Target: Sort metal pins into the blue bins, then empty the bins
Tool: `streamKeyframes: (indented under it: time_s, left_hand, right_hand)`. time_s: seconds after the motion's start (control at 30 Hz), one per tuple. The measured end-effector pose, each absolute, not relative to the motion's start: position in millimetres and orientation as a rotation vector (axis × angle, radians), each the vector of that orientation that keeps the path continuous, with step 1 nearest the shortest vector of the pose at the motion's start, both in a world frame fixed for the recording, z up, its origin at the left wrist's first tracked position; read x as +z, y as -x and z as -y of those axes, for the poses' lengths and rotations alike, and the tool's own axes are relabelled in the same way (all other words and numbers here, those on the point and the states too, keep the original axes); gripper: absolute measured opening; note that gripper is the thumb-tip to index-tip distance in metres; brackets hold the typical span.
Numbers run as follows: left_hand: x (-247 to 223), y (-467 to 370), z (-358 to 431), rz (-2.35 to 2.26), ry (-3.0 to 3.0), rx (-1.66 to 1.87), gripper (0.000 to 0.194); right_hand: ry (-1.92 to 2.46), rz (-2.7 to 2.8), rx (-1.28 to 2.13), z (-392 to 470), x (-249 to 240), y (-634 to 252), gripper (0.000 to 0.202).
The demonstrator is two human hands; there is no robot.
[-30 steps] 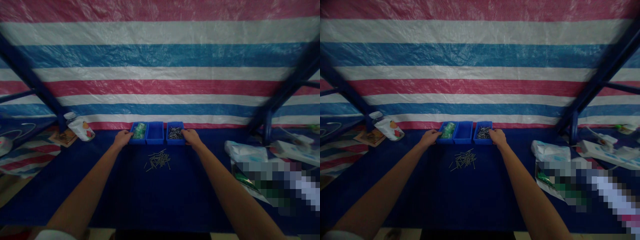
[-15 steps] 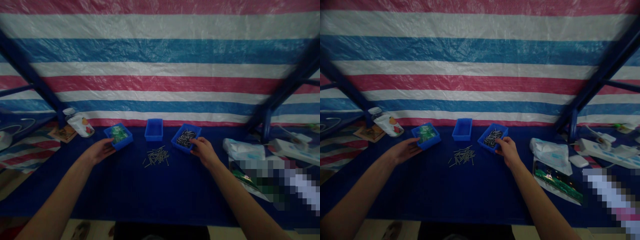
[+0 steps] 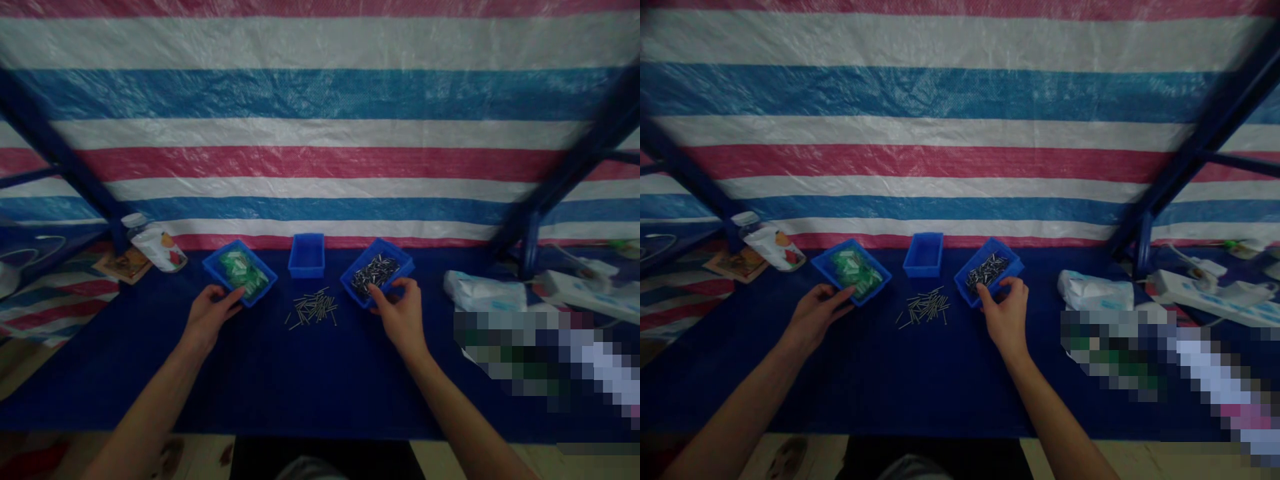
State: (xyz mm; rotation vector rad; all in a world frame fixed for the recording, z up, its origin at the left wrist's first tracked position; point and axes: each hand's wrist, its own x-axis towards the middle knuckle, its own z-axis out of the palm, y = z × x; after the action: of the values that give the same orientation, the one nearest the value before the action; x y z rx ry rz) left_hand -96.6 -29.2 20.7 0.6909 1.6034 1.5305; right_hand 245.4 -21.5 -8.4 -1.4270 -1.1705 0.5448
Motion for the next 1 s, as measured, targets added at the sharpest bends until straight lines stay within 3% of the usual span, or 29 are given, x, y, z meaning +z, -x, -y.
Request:
streamKeyframes:
  time_s: [0.2,0.53,1.0]
  left_hand:
    - [8,86,40,-1.690,-0.884,1.532,0.052]
    - [-3,73,52,-1.968,-1.317,1.485,0.048]
    - [-15,59,56,-1.759,-1.521,1.576,0.045]
  right_hand:
    - [1.478,1.254,0.382,35,-2,-237,0.044]
    - [1.486,1.336,0.294,47,-1,-228,0.040]
    - [1.482,1.473,0.251,54,-2,-216,0.041]
